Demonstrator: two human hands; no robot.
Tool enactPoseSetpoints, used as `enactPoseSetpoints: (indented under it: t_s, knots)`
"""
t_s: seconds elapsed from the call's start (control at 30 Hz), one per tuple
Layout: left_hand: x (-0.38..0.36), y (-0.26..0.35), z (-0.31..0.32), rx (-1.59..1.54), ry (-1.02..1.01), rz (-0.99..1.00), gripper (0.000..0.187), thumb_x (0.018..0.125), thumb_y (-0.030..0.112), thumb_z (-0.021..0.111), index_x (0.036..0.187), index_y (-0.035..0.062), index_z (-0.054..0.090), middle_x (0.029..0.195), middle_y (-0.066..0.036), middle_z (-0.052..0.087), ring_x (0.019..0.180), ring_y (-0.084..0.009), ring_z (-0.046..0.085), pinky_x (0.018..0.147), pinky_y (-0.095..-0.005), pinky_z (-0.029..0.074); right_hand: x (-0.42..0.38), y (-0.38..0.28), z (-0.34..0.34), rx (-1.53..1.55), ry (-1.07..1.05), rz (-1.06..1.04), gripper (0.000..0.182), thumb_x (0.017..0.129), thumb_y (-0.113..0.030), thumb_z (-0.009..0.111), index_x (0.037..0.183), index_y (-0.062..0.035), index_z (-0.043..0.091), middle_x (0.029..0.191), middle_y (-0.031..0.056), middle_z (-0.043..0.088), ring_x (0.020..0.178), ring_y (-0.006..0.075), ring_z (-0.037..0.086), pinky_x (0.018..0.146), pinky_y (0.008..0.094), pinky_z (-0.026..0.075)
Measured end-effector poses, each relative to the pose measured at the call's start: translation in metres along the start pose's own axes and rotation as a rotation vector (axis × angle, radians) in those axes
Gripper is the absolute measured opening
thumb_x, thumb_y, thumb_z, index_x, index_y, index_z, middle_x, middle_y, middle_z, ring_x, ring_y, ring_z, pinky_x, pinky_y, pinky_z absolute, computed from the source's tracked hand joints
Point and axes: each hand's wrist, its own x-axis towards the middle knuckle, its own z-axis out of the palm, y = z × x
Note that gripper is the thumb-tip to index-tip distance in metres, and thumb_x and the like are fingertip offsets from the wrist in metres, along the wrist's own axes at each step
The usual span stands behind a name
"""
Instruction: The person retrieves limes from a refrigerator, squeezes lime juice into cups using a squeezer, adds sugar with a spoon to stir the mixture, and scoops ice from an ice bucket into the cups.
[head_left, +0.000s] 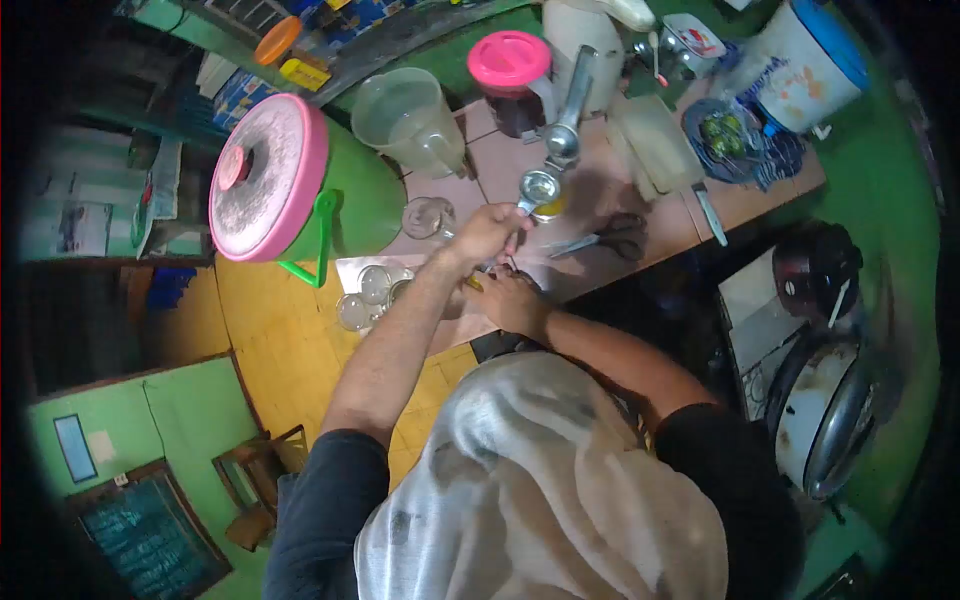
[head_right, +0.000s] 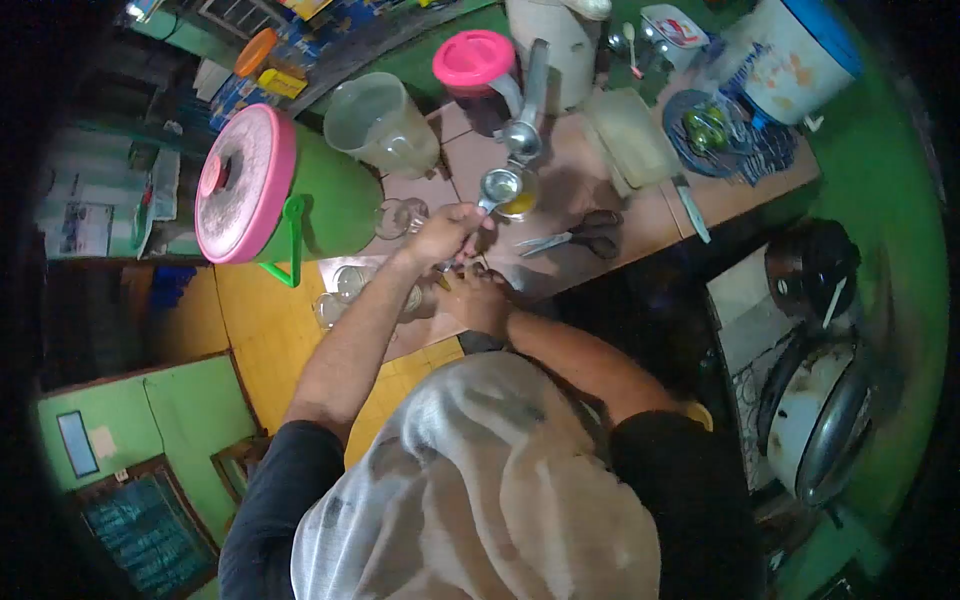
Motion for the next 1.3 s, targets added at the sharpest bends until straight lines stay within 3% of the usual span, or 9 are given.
enactPoseSetpoints:
  t_s: [0.2, 0.27, 0.37, 0.5, 0.6, 0.7, 0.9, 1.2, 1.3]
  knots:
    - [0.006, -0.005, 0.010, 0.089, 0.104, 0.096, 0.029, 0.102, 0.026, 0.046, 0.099, 0.0032, 0.063, 0.068, -0.004, 0.063, 0.058, -0.0126, 0.061, 0.049, -0.0302, 0.049, 0.018, 0.004, 0.046, -0.001, -0.330, 0.039, 0.032, 0.082, -0.013, 0.056, 0.113, -0.0056, 0.062, 0.111, 0.0154, 0.060, 0.092, 0.0334, 0.062, 0.084, 0.0456, 0.052]
    - [-0.008, 0.016, 0.009, 0.185, 0.081, 0.042, 0.030, 0.102, 0.028, 0.046, 0.099, 0.0030, 0.063, 0.069, -0.004, 0.064, 0.059, -0.0126, 0.062, 0.049, -0.0305, 0.049, -0.001, 0.012, 0.054, 0.163, -0.080, -0.023, 0.033, 0.079, -0.014, 0.059, 0.110, -0.0043, 0.061, 0.111, 0.0196, 0.059, 0.097, 0.0387, 0.059, 0.089, 0.0475, 0.049]
    - [-0.012, 0.012, 0.010, 0.270, 0.070, 0.046, 0.035, 0.103, 0.033, 0.046, 0.099, 0.0017, 0.062, 0.067, -0.005, 0.063, 0.056, -0.0132, 0.061, 0.048, -0.0302, 0.048, -0.029, 0.035, 0.011, 0.402, -0.210, 0.092, 0.036, 0.076, -0.018, 0.062, 0.109, -0.0043, 0.060, 0.110, 0.0217, 0.058, 0.101, 0.0404, 0.056, 0.089, 0.0468, 0.048]
    - [-0.005, -0.008, 0.020, 0.076, 0.056, 0.127, 0.040, 0.103, 0.038, 0.045, 0.097, 0.0020, 0.061, 0.061, -0.004, 0.056, 0.051, -0.0143, 0.056, 0.047, -0.0322, 0.047, -0.047, 0.067, -0.008, 0.301, -0.230, 0.180, 0.042, 0.071, -0.016, 0.067, 0.110, -0.0037, 0.058, 0.106, 0.0208, 0.059, 0.097, 0.0404, 0.058, 0.086, 0.0444, 0.049]
    - [-0.018, -0.005, 0.024, 0.041, 0.095, 0.114, 0.036, 0.102, 0.035, 0.046, 0.098, 0.0023, 0.061, 0.063, -0.004, 0.057, 0.051, -0.0143, 0.056, 0.048, -0.0322, 0.047, -0.049, 0.085, -0.043, 0.447, 0.128, 0.438, 0.039, 0.069, -0.006, 0.072, 0.107, -0.0040, 0.061, 0.094, 0.0169, 0.061, 0.090, 0.0378, 0.061, 0.079, 0.0410, 0.051]
    - [-0.020, -0.007, 0.030, 0.082, 0.127, 0.108, 0.033, 0.102, 0.032, 0.046, 0.100, 0.0022, 0.060, 0.065, -0.006, 0.057, 0.052, -0.0149, 0.057, 0.048, -0.0321, 0.048, -0.040, 0.107, -0.096, 0.303, 0.171, 0.503, 0.042, 0.071, -0.006, 0.070, 0.112, -0.0013, 0.060, 0.105, 0.0197, 0.061, 0.101, 0.0411, 0.057, 0.086, 0.0425, 0.049]
    - [-0.016, -0.006, 0.048, 0.017, 0.164, 0.084, 0.029, 0.101, 0.027, 0.045, 0.099, 0.0019, 0.058, 0.067, -0.008, 0.058, 0.055, -0.0166, 0.059, 0.049, -0.0334, 0.049, 0.028, 0.115, -0.156, 0.148, -0.017, 0.200, 0.053, 0.075, -0.004, 0.066, 0.127, -0.0014, 0.056, 0.112, 0.0235, 0.058, 0.105, 0.0417, 0.056, 0.095, 0.0443, 0.045]
    - [-0.011, -0.007, 0.063, 0.021, 0.202, 0.106, 0.027, 0.100, 0.025, 0.046, 0.095, 0.0013, 0.058, 0.060, -0.007, 0.058, 0.049, -0.0156, 0.059, 0.049, -0.0363, 0.051, 0.042, 0.114, -0.147, 0.134, -0.051, 0.244, 0.044, 0.075, -0.003, 0.071, 0.119, -0.0032, 0.063, 0.111, 0.0173, 0.060, 0.102, 0.0353, 0.059, 0.088, 0.0399, 0.049]
    - [-0.012, -0.009, 0.070, 0.155, 0.307, 0.168, 0.027, 0.100, 0.024, 0.047, 0.096, 0.0007, 0.059, 0.066, -0.014, 0.061, 0.058, -0.0260, 0.064, 0.057, -0.0442, 0.052, 0.047, 0.111, -0.149, 0.120, -0.080, 0.304, 0.036, 0.075, -0.004, 0.071, 0.111, -0.0029, 0.067, 0.109, 0.0164, 0.060, 0.100, 0.0326, 0.060, 0.084, 0.0376, 0.051]
